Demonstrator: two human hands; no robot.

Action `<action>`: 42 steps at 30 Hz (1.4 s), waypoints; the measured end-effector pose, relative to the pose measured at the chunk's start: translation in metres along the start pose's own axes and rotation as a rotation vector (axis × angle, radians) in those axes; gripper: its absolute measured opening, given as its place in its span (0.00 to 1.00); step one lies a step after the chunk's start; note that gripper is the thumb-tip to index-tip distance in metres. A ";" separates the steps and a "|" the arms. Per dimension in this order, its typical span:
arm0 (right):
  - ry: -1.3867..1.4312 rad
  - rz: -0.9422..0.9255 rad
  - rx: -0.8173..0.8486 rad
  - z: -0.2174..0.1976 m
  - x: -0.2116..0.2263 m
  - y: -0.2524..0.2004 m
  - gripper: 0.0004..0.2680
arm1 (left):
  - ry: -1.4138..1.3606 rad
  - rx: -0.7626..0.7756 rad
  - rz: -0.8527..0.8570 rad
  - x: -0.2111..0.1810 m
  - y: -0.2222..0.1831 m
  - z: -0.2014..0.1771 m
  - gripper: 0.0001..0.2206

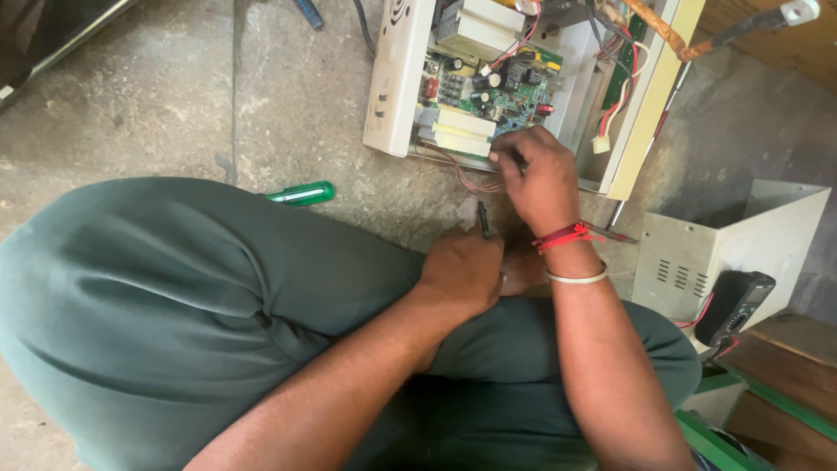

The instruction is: The person repairs an electronic inverter by connecting various wires to the circuit board and internal components by hand and using a T-handle socket wrench to tighten bolts on the external case.

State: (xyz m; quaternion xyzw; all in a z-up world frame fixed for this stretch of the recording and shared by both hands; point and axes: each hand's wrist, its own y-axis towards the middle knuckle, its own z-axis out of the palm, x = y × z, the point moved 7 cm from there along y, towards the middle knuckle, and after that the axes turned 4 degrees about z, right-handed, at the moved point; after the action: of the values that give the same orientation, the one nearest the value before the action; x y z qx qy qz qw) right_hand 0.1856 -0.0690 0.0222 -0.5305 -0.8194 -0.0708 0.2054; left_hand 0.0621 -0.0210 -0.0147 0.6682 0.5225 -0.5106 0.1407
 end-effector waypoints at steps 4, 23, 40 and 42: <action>-0.031 0.000 0.004 0.001 0.002 -0.002 0.03 | -0.032 -0.005 0.005 0.000 -0.001 0.001 0.16; 0.012 -0.047 0.007 -0.029 0.018 0.001 0.02 | -0.035 0.007 -0.016 0.001 0.003 0.002 0.14; -0.070 -0.026 -0.033 -0.021 0.023 0.000 0.03 | -0.328 -0.192 -0.105 -0.002 -0.001 -0.038 0.28; -0.062 -0.019 -0.002 -0.011 0.018 0.002 0.02 | -0.156 0.006 -0.046 -0.008 -0.002 -0.016 0.19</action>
State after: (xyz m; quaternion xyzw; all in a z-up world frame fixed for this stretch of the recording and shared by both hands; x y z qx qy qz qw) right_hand 0.1842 -0.0572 0.0394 -0.5248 -0.8302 -0.0572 0.1789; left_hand 0.0691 -0.0126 -0.0004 0.6147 0.5236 -0.5656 0.1674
